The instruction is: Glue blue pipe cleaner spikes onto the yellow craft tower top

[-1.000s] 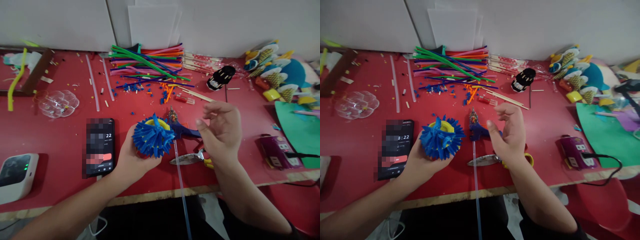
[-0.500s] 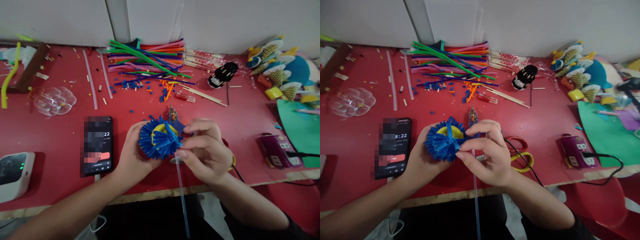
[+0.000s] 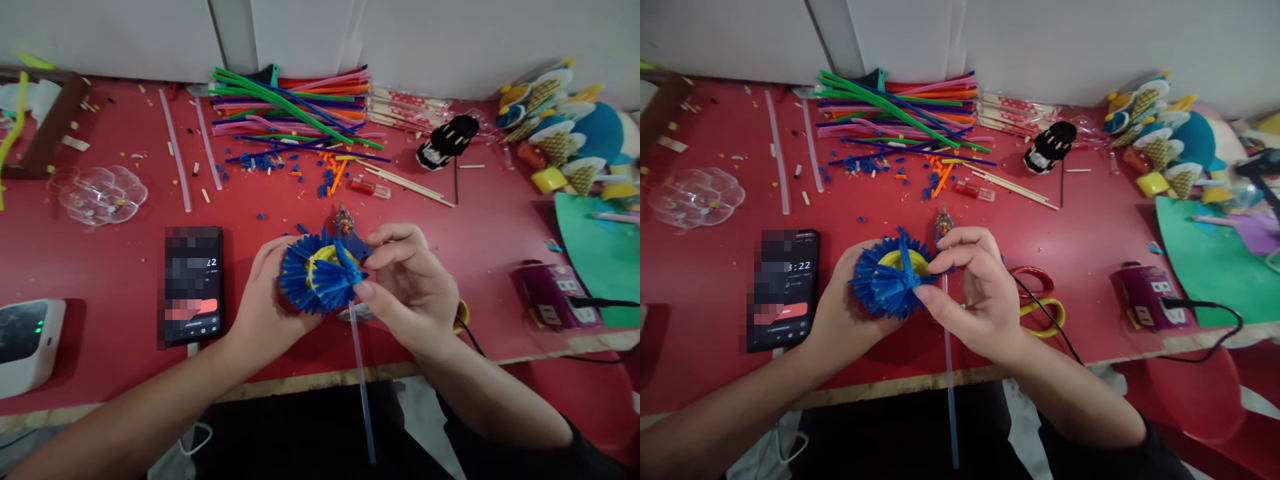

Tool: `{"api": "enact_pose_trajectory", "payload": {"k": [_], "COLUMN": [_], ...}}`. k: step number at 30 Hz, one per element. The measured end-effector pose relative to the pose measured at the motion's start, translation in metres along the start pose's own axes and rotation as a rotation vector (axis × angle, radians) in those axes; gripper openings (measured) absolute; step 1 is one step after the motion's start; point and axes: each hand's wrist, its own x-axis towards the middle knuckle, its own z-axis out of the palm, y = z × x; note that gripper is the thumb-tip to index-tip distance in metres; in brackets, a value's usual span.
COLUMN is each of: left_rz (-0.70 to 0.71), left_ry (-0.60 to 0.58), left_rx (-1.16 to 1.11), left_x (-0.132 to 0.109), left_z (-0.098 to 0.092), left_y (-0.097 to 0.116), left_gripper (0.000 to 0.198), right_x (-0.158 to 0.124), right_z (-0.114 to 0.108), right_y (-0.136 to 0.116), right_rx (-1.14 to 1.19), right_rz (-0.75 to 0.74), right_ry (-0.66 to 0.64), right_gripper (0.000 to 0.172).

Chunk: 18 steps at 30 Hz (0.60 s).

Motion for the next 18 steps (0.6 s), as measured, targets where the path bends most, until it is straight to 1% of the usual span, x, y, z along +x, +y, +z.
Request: {"api": "enact_pose_trajectory", "payload": {"k": [5,13,15,18], "left_rz": [-0.006,-0.026,-0.018,-0.012], "left_ry": [-0.011,-0.029,-0.030,-0.030], "left_rx": [-0.009,-0.058,-0.070,-0.075], "left_x": [0.0012,0.0019,0.0018,0.0018], "left_z": [-0.0008,-0.0015,-0.0012,-0.0012], "left_y": [0.0014,0.0031,0.0024,0.0010], "left_gripper": [0.071,0.071,0.072,0.073], "right_x": [0.0015,0.0012,0.0011,0.0014], "right_z": [-0.0017,-0.0044,-0.0044,-0.0037], "right_y": [0.0001,-0.0005,-0.0009,-0.0014], "right_rx": [-0.068,-0.092,-0.094,-0.085], "right_rz": [-0.077,-0.123,-0.113,-0.089], "right_ry": [-0.035,-0.082,-0.084,-0.067], "right_gripper": [0.017,0.026,0.024,0.015]}}
